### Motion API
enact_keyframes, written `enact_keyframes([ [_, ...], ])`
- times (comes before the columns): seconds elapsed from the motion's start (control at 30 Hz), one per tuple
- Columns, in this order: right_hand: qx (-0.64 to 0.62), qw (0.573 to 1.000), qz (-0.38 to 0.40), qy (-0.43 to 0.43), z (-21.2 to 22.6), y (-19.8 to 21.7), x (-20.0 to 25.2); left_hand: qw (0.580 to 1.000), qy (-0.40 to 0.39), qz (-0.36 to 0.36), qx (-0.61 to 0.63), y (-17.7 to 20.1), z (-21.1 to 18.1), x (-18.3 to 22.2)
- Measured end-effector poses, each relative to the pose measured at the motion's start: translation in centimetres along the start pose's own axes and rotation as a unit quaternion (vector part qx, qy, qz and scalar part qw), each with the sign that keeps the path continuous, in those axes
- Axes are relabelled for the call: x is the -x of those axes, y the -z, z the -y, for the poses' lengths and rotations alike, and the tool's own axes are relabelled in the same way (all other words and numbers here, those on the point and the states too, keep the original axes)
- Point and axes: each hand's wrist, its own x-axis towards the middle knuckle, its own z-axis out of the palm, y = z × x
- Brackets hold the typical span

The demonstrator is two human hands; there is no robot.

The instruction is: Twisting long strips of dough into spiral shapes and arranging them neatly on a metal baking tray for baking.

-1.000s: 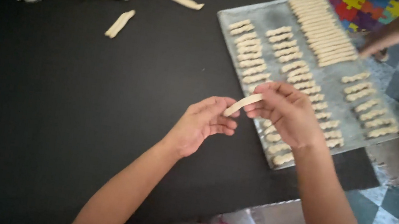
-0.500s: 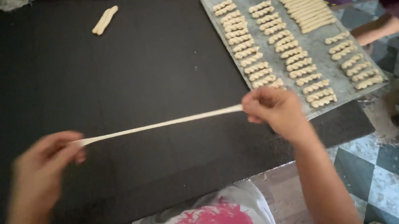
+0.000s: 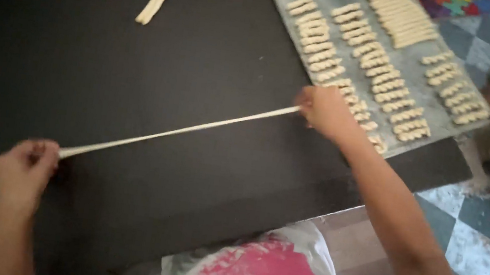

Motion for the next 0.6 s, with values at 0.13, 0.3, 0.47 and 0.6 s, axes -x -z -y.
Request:
enact_keyframes([
  [0.13,0.092,0.994,-0.04,0.036,3.1,1.1,1.1,0.988,-0.013,0.003,0.153,0.9,-1.6,-0.3],
  [0.3,0.223,0.969,-0.103,-0.034,-2.5,0.7,-2.3,0.999,-0.003,-0.049,-0.021,-1.1,1.6,-2.2],
  [0.47,0.192,0.958,-0.079,0.196,-1.1,-2.6,-1.4,0.989,-0.145,0.034,0.012,-6.4,-5.5,0.3],
  [0.6,0.152,0.945,-0.034,0.286,4.4,-6.8,0.9,0.93,-0.343,0.09,-0.098,-11.2,-11.5,1.5],
])
